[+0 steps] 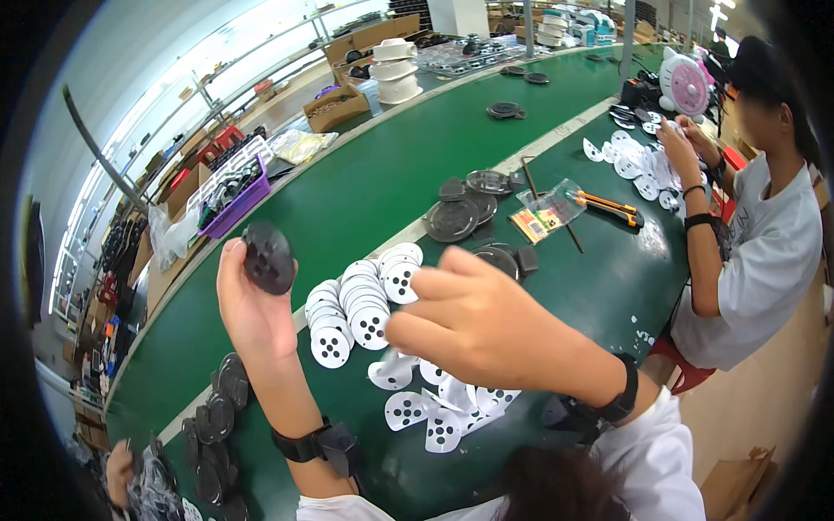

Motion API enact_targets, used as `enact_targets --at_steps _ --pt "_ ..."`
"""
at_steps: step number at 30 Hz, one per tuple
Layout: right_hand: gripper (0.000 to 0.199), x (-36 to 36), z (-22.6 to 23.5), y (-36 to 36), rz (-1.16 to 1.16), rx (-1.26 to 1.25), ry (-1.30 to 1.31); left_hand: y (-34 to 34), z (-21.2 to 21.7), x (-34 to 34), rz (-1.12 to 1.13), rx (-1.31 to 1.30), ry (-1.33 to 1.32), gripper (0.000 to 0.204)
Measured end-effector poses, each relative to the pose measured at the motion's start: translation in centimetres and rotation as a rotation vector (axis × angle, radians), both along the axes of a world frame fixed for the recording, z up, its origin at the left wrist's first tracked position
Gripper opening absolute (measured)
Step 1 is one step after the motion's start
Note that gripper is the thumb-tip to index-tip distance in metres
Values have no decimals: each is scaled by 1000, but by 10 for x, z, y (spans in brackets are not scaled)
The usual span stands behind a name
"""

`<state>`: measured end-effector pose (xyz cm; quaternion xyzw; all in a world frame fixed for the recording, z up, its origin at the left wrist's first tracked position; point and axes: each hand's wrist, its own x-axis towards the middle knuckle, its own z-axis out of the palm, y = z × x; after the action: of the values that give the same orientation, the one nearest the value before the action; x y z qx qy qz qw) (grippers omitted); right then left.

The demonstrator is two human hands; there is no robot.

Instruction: Assembling plastic housing components by inserting white circular templates into black plastic bases.

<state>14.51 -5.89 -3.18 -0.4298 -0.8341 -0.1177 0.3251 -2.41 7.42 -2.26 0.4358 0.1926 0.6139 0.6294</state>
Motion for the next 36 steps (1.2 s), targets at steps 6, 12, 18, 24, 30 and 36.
enact_targets --at_steps 6,12,18,24,30,36 --pt "28 13 -46 -11 47 -570 64 -9 3 -9 14 138 150 12" --pt "19 40 -56 5 309 -671 1066 -37 -8 6 -199 167 421 7" --pt "19 49 -64 18 608 -658 1485 -52 -21 37 -336 170 476 9" --pt "26 89 -49 25 715 -740 1502 -55 -25 94 -328 177 336 10" --pt "35 108 -70 16 578 -577 1386 -59 -30 110 -320 103 353 11" --pt "27 110 -74 17 472 -603 1478 -57 -43 116 -402 189 468 11"
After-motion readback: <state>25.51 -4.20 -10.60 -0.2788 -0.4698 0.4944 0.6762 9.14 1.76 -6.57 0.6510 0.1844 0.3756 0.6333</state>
